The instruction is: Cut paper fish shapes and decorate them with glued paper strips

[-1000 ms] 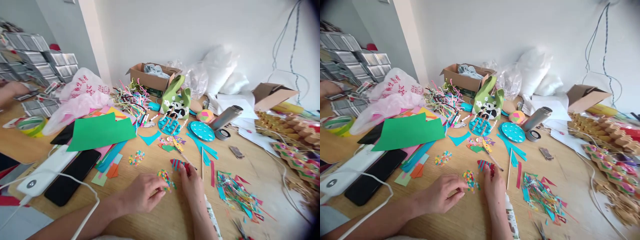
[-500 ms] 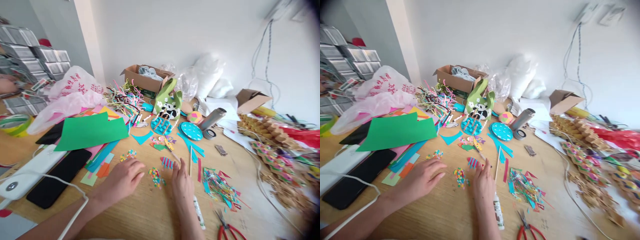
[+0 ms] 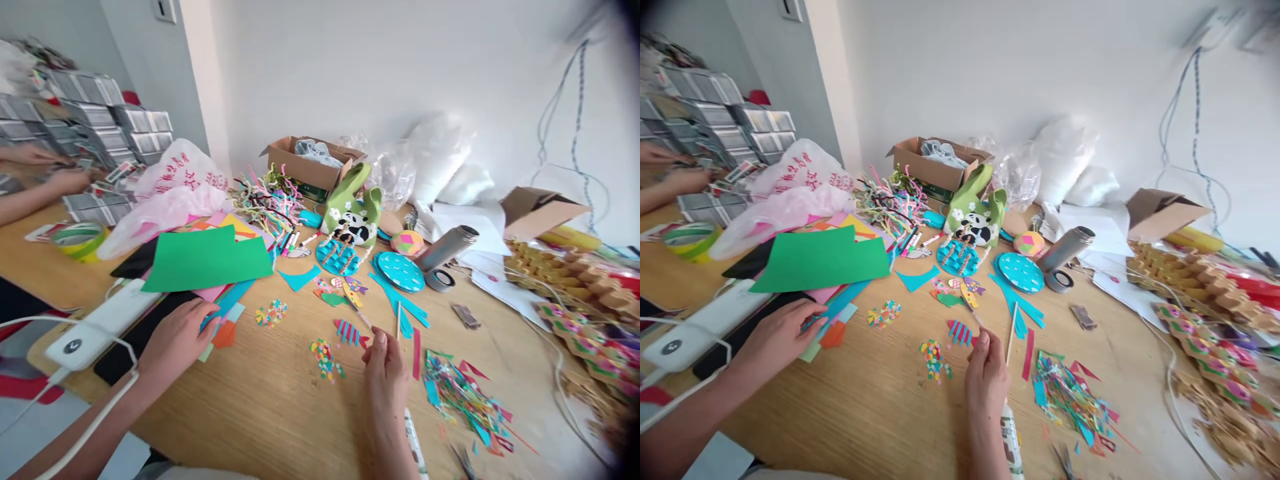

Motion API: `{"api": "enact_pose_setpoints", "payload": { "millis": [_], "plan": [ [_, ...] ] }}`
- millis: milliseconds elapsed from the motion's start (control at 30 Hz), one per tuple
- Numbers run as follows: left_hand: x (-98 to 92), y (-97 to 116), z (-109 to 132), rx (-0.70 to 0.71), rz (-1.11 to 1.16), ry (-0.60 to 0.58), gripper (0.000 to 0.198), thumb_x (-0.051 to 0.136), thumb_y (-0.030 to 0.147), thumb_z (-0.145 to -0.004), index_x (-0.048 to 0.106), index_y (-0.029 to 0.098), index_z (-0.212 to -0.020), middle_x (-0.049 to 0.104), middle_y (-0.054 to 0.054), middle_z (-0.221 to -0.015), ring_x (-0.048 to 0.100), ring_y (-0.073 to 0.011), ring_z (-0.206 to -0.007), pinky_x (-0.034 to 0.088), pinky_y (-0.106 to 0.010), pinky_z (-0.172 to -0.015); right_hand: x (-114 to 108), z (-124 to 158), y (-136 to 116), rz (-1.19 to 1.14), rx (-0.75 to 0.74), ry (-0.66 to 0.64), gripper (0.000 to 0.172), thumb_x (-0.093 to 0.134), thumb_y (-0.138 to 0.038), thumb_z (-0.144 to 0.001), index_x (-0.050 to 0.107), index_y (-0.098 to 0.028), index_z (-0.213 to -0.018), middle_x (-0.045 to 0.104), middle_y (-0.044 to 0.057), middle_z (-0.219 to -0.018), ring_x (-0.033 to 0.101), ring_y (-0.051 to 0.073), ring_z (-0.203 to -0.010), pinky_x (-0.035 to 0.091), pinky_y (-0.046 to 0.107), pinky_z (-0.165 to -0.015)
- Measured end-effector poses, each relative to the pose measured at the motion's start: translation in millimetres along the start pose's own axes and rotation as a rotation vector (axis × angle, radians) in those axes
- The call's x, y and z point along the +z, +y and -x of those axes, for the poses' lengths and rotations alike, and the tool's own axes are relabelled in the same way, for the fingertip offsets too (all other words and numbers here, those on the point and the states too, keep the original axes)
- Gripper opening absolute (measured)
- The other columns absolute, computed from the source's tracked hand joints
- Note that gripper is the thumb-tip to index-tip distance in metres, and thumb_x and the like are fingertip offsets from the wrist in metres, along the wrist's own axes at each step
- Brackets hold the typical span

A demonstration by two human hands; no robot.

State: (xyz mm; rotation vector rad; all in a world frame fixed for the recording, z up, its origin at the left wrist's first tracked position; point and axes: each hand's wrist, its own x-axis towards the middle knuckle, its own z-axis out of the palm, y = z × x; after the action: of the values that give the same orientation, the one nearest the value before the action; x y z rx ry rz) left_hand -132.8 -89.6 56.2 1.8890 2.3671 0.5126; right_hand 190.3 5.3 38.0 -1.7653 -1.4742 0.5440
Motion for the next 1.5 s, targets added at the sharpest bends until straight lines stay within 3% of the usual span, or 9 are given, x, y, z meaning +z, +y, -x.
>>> {"api": "enact_pose_setpoints", "payload": {
  "millis": [167, 400, 667, 900, 1100, 1200, 1333, 1500],
  "plan": [
    [7.4, -5, 16, 0.004, -0.014, 0.012, 0.019, 0.049, 0.026, -0.085, 0.066, 0.021, -0.092, 0.068, -0.006, -0.092, 0.061, -0.0225, -0.090, 0.049, -0.035, -0.081, 6, 1, 3, 0.013, 0.005, -0.064, 0.057, 0.029, -0.062, -0.091, 0.064, -0.018, -0.097, 0.056, 0.000, -0.058, 0.055, 0.018, -0.055, 0.038, 0.026, -0.054],
    [28.2, 2, 26, 0.133, -0.128, 0.062, 0.020, 0.057, 0.027, -0.083, 0.066, 0.019, -0.099, 0.068, -0.007, -0.091, 0.060, -0.0256, -0.089, 0.049, -0.039, -0.082, 9, 2, 6, -0.004, 0.021, -0.093, 0.054, 0.030, -0.061, -0.091, 0.063, -0.019, -0.091, 0.054, -0.001, -0.058, 0.053, 0.017, -0.053, 0.037, 0.026, -0.052],
    [22.9, 16, 19, 0.065, -0.232, 0.032, 0.033, 0.048, 0.012, -0.082, 0.062, 0.015, -0.111, 0.068, -0.009, -0.090, 0.062, -0.0264, -0.090, 0.050, -0.039, -0.080, 10, 3, 6, -0.004, 0.027, -0.111, 0.053, 0.031, -0.061, -0.092, 0.063, -0.019, -0.091, 0.056, -0.001, -0.058, 0.054, 0.017, -0.051, 0.038, 0.026, -0.050],
    [20.2, 14, 19, 0.037, -0.171, 0.026, 0.034, 0.052, 0.025, -0.084, 0.059, 0.021, -0.117, 0.069, -0.009, -0.093, 0.062, -0.0253, -0.093, 0.049, -0.037, -0.083, 13, 10, 0, -0.014, -0.003, -0.154, 0.052, 0.032, -0.062, -0.091, 0.060, -0.020, -0.080, 0.055, -0.001, -0.053, 0.053, 0.018, -0.049, 0.037, 0.026, -0.048],
    [18.7, 18, 18, 0.035, -0.202, 0.004, 0.043, 0.047, 0.011, -0.080, 0.058, 0.016, -0.121, 0.068, -0.010, -0.090, 0.063, -0.0267, -0.088, 0.050, -0.038, -0.078, 16, 17, -13, -0.113, 0.012, -0.203, 0.053, 0.034, -0.064, -0.089, 0.056, -0.020, -0.071, 0.051, -0.002, -0.049, 0.049, 0.016, -0.043, 0.034, 0.025, -0.044],
    [21.7, 13, 18, 0.058, -0.190, 0.046, 0.041, 0.047, 0.011, -0.081, 0.057, 0.016, -0.120, 0.069, -0.010, -0.093, 0.064, -0.0258, -0.089, 0.051, -0.037, -0.078, 20, 22, -23, -0.217, 0.016, -0.331, 0.052, 0.037, -0.063, -0.088, 0.061, -0.017, -0.084, 0.051, -0.002, -0.051, 0.048, 0.015, -0.042, 0.035, 0.025, -0.042],
    [24.7, 7, 18, 0.061, -0.127, 0.097, 0.035, 0.046, 0.016, -0.083, 0.058, 0.018, -0.116, 0.070, -0.007, -0.091, 0.065, -0.0239, -0.087, 0.052, -0.034, -0.077, 36, 33, -51, -0.240, -0.037, -0.704, 0.045, 0.042, -0.057, -0.088, 0.063, -0.018, -0.084, 0.054, -0.003, -0.052, 0.046, 0.012, -0.038, 0.032, 0.022, -0.038],
    [23.8, 5, 20, 0.051, -0.094, 0.108, 0.034, 0.045, 0.019, -0.083, 0.059, 0.020, -0.114, 0.070, -0.007, -0.088, 0.066, -0.0247, -0.087, 0.052, -0.034, -0.076, 92, 43, -98, -0.021, -0.173, -1.095, 0.032, 0.041, -0.038, -0.093, 0.063, -0.018, -0.082, 0.063, -0.002, -0.054, 0.054, 0.010, -0.038, 0.036, 0.017, -0.039]
  ]
}}
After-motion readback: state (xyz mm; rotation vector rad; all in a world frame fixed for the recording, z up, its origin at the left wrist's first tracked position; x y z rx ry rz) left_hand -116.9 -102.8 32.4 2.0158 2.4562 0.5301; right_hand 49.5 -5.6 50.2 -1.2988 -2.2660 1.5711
